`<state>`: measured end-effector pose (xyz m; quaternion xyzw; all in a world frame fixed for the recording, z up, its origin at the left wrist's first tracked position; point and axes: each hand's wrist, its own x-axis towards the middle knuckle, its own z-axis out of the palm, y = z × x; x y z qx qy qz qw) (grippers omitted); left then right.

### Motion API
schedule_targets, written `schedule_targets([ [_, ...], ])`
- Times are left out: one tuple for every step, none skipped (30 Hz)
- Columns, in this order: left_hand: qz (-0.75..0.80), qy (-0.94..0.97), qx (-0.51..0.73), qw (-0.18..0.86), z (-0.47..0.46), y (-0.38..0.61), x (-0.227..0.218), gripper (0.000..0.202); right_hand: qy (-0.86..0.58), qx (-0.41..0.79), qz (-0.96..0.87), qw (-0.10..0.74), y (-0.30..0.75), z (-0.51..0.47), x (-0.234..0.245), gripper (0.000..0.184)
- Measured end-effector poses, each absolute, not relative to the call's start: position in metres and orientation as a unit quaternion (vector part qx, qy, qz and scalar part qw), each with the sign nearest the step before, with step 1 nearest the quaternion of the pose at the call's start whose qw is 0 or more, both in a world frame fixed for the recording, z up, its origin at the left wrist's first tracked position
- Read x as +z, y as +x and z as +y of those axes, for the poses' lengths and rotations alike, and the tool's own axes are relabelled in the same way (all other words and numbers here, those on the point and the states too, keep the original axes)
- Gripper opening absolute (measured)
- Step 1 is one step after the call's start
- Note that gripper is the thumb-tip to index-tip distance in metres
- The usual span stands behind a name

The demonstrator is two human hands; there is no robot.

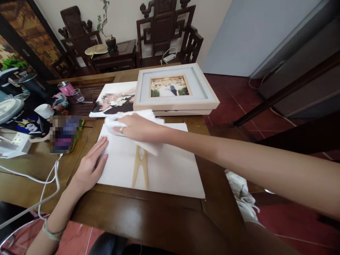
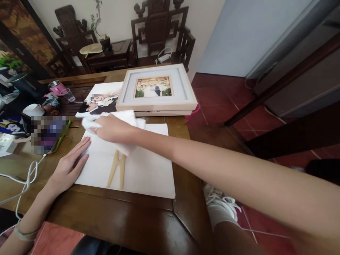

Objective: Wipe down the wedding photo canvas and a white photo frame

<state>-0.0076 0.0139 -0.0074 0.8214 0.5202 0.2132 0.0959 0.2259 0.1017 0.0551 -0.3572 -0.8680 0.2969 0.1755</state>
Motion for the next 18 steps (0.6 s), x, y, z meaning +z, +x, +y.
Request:
schedule_targets([
  [0.519, 0.821, 0.215, 0.097, 0.014, -0.008, -0.008, 0.047, -0.378, 0.3, -0.857, 0.179, 0.241, 0.098, 0.055, 0.032],
  [0.519, 0.821, 0.218, 0.097, 0.014, -0.008, -0.008, 0.047, -0.389, 0.305, -0.851, 0.177, 0.256, 0.094, 0.054, 0.03],
  [0.518, 0.821, 0.22, 0.097, 0.014, -0.008, -0.008, 0.047, -0.405, 0.307, -0.844, 0.172, 0.272, 0.089, 0.052, 0.029],
  [0.517, 0.822, 0.221, 0.096, 0.014, -0.008, -0.008, 0.047, -0.434, 0.303, -0.832, 0.169, 0.288, 0.083, 0.05, 0.03],
  [0.515, 0.822, 0.222, 0.095, 0.013, -0.008, -0.009, 0.047, -0.461, 0.297, -0.82, 0.161, 0.302, 0.077, 0.047, 0.032],
  [0.514, 0.823, 0.222, 0.094, 0.013, -0.008, -0.009, 0.047, -0.473, 0.289, -0.818, 0.154, 0.315, 0.069, 0.043, 0.031],
  [0.513, 0.824, 0.222, 0.094, 0.013, -0.008, -0.009, 0.047, -0.476, 0.273, -0.823, 0.147, 0.326, 0.06, 0.038, 0.029],
  [0.513, 0.824, 0.222, 0.094, 0.014, -0.007, -0.009, 0.047, -0.466, 0.251, -0.836, 0.145, 0.335, 0.05, 0.032, 0.026],
  [0.514, 0.823, 0.222, 0.094, 0.014, -0.007, -0.009, 0.047, -0.441, 0.224, -0.857, 0.148, 0.342, 0.037, 0.026, 0.025],
  [0.515, 0.823, 0.222, 0.094, 0.014, -0.006, -0.009, 0.046, -0.407, 0.196, -0.879, 0.152, 0.346, 0.024, 0.02, 0.029],
  [0.515, 0.822, 0.222, 0.095, 0.014, -0.006, -0.009, 0.046, -0.37, 0.17, -0.899, 0.16, 0.348, 0.009, 0.016, 0.034],
  [0.516, 0.822, 0.222, 0.096, 0.014, -0.005, -0.009, 0.046, -0.329, 0.159, -0.916, 0.165, 0.348, -0.006, 0.012, 0.038],
  [0.516, 0.821, 0.222, 0.096, 0.014, -0.005, -0.008, 0.046, -0.299, 0.158, -0.926, 0.166, 0.347, -0.02, 0.01, 0.041],
  [0.516, 0.822, 0.222, 0.097, 0.014, -0.004, -0.008, 0.046, -0.278, 0.165, -0.931, 0.166, 0.345, -0.032, 0.009, 0.043],
  [0.515, 0.822, 0.223, 0.097, 0.014, -0.004, -0.008, 0.046, -0.267, 0.176, -0.933, 0.163, 0.343, -0.041, 0.01, 0.043],
  [0.515, 0.822, 0.223, 0.097, 0.014, -0.004, -0.007, 0.046, -0.263, 0.187, -0.933, 0.157, 0.342, -0.047, 0.011, 0.043],
  [0.515, 0.822, 0.223, 0.096, 0.014, -0.004, -0.007, 0.046, -0.262, 0.197, -0.933, 0.15, 0.342, -0.048, 0.013, 0.045],
  [0.515, 0.822, 0.221, 0.096, 0.014, -0.003, -0.007, 0.046, -0.264, 0.205, -0.932, 0.142, 0.342, -0.045, 0.014, 0.047],
])
